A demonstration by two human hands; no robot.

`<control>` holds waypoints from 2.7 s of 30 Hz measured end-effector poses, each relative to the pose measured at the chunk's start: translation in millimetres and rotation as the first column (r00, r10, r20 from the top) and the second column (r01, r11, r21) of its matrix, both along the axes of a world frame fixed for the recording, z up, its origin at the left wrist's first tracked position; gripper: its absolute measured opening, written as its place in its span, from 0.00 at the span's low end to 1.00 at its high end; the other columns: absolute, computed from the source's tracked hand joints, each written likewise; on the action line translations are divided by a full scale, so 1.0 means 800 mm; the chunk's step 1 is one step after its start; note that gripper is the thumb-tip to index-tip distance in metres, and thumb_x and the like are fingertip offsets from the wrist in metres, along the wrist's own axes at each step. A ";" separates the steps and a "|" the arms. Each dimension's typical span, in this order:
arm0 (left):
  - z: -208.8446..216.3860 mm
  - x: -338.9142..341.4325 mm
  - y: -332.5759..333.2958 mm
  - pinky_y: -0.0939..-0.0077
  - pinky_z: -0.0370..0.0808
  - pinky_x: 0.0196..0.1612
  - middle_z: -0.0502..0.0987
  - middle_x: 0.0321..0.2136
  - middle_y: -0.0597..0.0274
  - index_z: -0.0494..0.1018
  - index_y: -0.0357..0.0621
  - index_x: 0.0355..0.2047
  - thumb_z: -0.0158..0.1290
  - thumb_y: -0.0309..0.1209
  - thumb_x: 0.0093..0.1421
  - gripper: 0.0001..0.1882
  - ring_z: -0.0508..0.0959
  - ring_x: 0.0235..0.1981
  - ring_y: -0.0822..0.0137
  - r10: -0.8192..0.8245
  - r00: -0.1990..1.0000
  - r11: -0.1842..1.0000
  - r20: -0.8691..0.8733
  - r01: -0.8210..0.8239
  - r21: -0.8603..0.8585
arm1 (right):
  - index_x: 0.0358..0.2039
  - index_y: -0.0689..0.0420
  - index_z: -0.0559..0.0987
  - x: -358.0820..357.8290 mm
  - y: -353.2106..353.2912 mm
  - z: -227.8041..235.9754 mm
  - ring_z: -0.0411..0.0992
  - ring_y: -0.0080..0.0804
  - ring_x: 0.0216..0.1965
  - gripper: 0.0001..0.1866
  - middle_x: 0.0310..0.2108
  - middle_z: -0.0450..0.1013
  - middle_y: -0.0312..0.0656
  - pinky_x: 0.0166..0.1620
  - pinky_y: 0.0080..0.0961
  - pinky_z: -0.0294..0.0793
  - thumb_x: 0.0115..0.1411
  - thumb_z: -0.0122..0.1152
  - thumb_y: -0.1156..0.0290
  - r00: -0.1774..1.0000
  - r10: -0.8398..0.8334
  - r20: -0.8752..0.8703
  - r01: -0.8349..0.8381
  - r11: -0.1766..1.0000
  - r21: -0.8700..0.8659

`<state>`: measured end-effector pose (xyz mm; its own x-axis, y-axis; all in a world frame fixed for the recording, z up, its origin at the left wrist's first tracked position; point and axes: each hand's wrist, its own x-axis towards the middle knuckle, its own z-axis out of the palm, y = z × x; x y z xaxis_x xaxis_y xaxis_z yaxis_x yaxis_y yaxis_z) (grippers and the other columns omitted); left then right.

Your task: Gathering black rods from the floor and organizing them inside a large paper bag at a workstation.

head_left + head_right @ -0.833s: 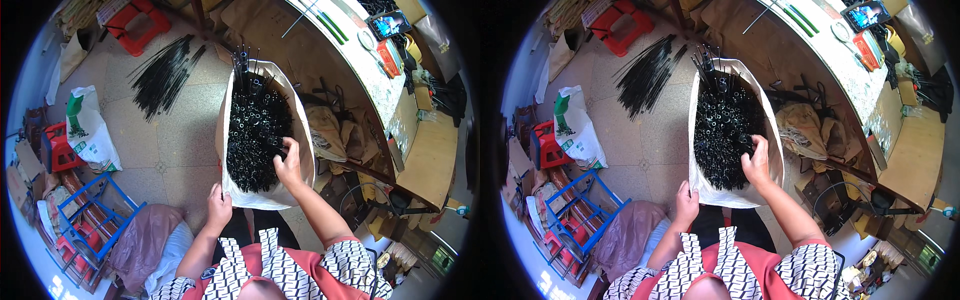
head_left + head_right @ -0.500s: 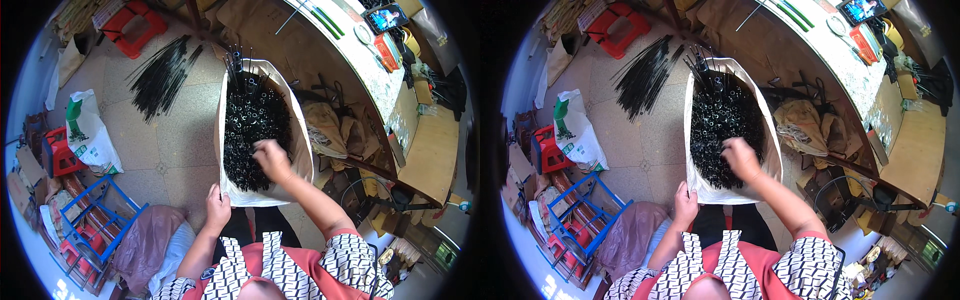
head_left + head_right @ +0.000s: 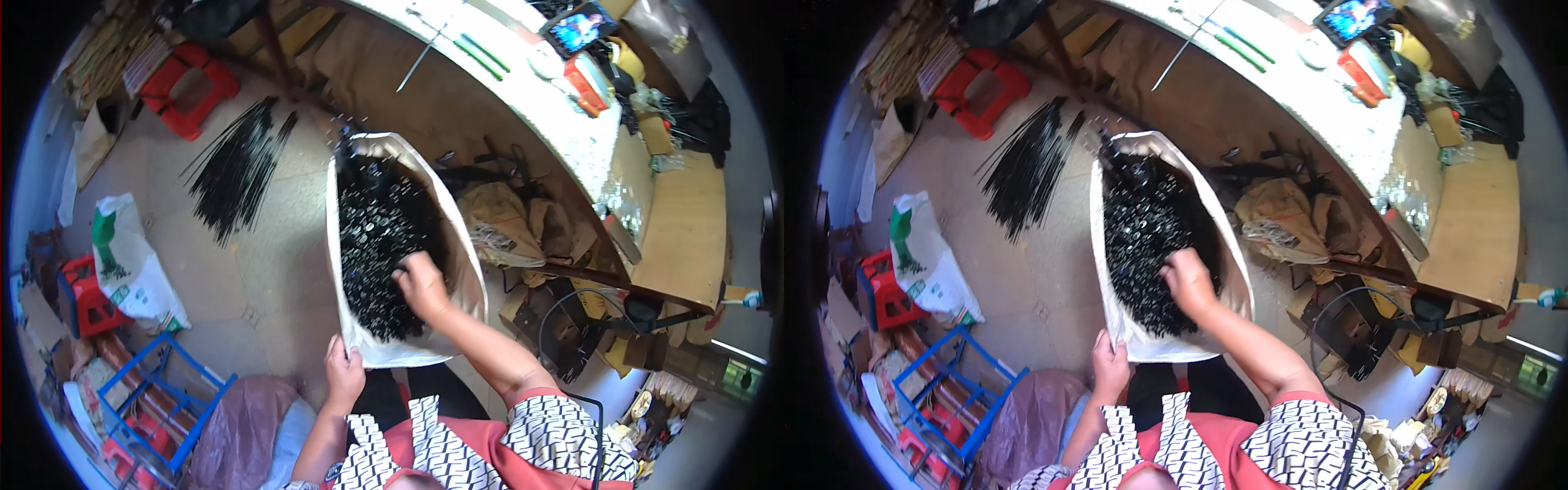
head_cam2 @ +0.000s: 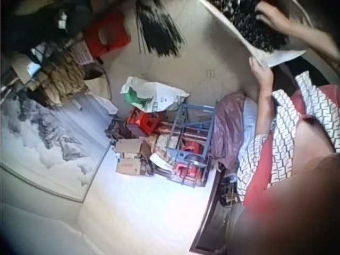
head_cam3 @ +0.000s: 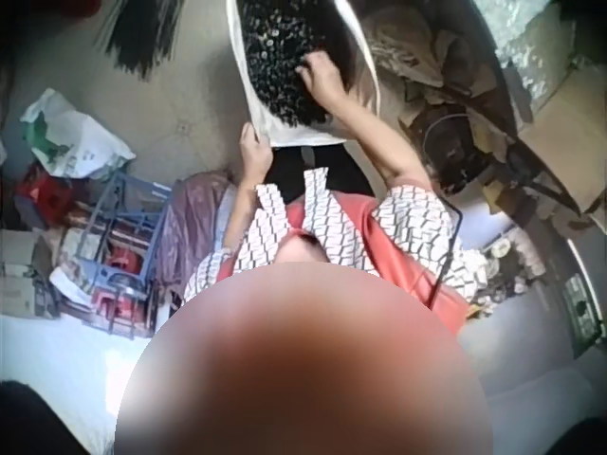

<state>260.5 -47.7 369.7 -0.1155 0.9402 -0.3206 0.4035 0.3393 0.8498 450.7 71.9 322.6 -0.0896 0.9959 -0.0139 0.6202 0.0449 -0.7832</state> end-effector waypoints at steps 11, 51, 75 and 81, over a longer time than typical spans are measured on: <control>0.007 0.000 0.007 0.60 0.71 0.37 0.72 0.29 0.47 0.70 0.32 0.37 0.43 0.20 0.54 0.10 0.75 0.32 0.47 0.023 0.999 0.999 0.043 -0.022 -0.026 | 0.42 0.63 0.68 0.031 -0.006 -0.009 0.67 0.55 0.39 0.22 0.35 0.66 0.54 0.45 0.42 0.68 0.42 0.51 0.89 0.965 0.247 0.093 -0.252 0.966 0.051; 0.009 -0.008 0.006 0.54 0.69 0.39 0.71 0.32 0.40 0.68 0.31 0.36 0.45 0.23 0.55 0.09 0.72 0.36 0.39 0.005 0.996 1.000 -0.092 -0.008 -0.029 | 0.31 0.61 0.71 -0.105 0.004 -0.015 0.67 0.47 0.37 0.14 0.33 0.67 0.49 0.40 0.38 0.73 0.46 0.64 0.72 0.888 0.450 0.089 -0.458 0.884 0.095; 0.033 -0.021 0.003 0.56 0.72 0.35 0.71 0.29 0.45 0.69 0.31 0.34 0.46 0.21 0.54 0.07 0.75 0.32 0.45 0.160 0.987 0.953 0.031 -0.146 -0.267 | 0.48 0.64 0.74 0.126 0.016 0.026 0.74 0.47 0.42 0.18 0.39 0.74 0.56 0.48 0.34 0.72 0.56 0.47 0.80 0.801 0.315 0.509 -0.023 0.866 -0.500; 0.019 -0.030 -0.015 0.57 0.71 0.39 0.72 0.30 0.44 0.69 0.33 0.33 0.49 0.22 0.52 0.08 0.74 0.35 0.46 0.014 0.989 0.985 -0.150 -0.040 -0.169 | 0.37 0.62 0.75 0.105 0.019 -0.014 0.75 0.48 0.40 0.09 0.37 0.76 0.52 0.35 0.33 0.78 0.56 0.49 0.76 0.380 0.571 0.728 -0.308 0.820 -0.483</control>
